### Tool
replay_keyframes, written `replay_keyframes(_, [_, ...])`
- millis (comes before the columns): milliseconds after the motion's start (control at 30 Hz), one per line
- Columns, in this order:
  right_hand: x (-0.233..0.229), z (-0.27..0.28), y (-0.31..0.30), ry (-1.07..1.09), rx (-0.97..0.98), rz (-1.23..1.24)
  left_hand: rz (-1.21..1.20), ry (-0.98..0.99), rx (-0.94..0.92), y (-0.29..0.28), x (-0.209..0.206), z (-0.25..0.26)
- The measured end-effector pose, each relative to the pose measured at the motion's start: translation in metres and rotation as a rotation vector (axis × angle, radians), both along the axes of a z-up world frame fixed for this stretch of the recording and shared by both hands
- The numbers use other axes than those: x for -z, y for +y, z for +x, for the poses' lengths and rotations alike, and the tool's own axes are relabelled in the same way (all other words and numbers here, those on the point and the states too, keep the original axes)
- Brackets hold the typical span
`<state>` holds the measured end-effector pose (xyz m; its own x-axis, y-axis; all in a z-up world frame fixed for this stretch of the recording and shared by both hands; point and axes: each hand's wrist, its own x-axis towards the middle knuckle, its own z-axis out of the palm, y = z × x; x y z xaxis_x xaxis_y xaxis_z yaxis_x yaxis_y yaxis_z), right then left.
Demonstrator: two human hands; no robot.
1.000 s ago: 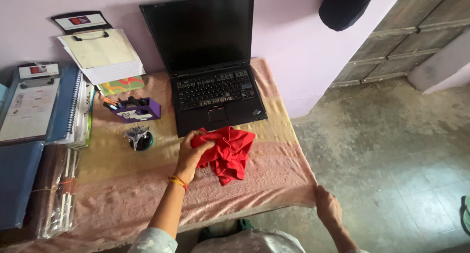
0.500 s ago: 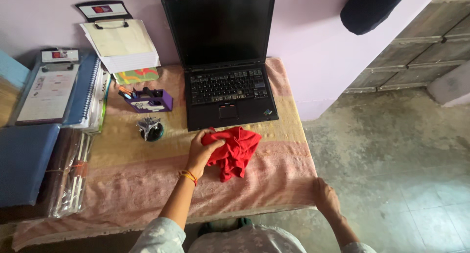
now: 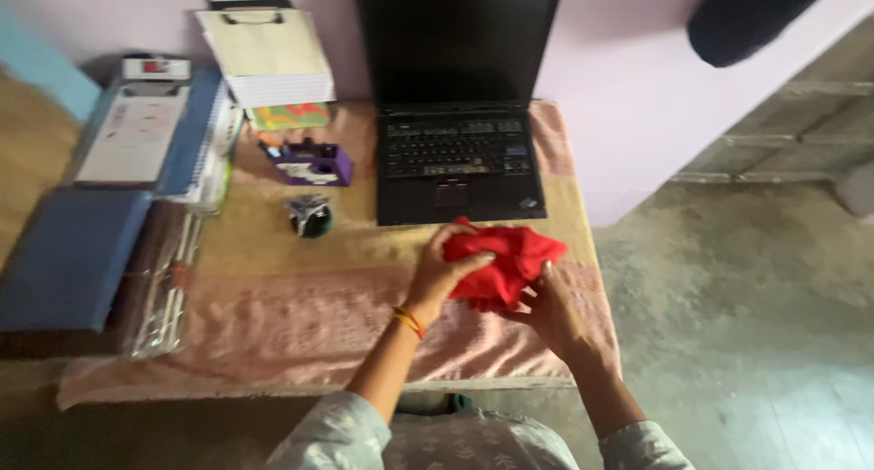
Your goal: The person wipes a desk surface and a black helmet with a red cloth. They also rearrange stationery items including a pen holder, clipboard, and notebooks on the desk.
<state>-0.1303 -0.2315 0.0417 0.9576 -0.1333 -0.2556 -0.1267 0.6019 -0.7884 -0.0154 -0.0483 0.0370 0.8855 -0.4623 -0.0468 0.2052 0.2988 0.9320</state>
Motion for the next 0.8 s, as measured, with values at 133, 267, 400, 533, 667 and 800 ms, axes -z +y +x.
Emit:
replay_keyframes(133, [0.002, 0.028, 0.025, 0.12, 0.105, 0.079, 0.144, 0.077, -0.088, 0.007, -0.006, -0.015])
replay_keyframes(267, [0.021, 0.041, 0.029, 0.16, 0.066, 0.137, 0.092, 0.222, 0.0, 0.025, -0.002, -0.013])
replay_keyframes(400, [0.023, 0.065, 0.046, 0.211, 0.014, 0.03, 0.018, 0.323, -0.023, 0.04, 0.014, -0.004])
replay_keyframes(533, [0.003, 0.074, 0.072, 0.12, 0.075, -0.719, 0.134, 0.146, -0.268, 0.059, 0.026, 0.008])
replay_keyframes(667, [-0.013, 0.067, 0.098, -0.456, 0.01, -1.265, 0.053, 0.104, -0.227, 0.07, 0.025, 0.012])
replay_keyframes(800, [-0.012, 0.067, 0.114, -0.305, -0.098, -1.165, -0.001, 0.14, -0.107, 0.074, 0.026, 0.014])
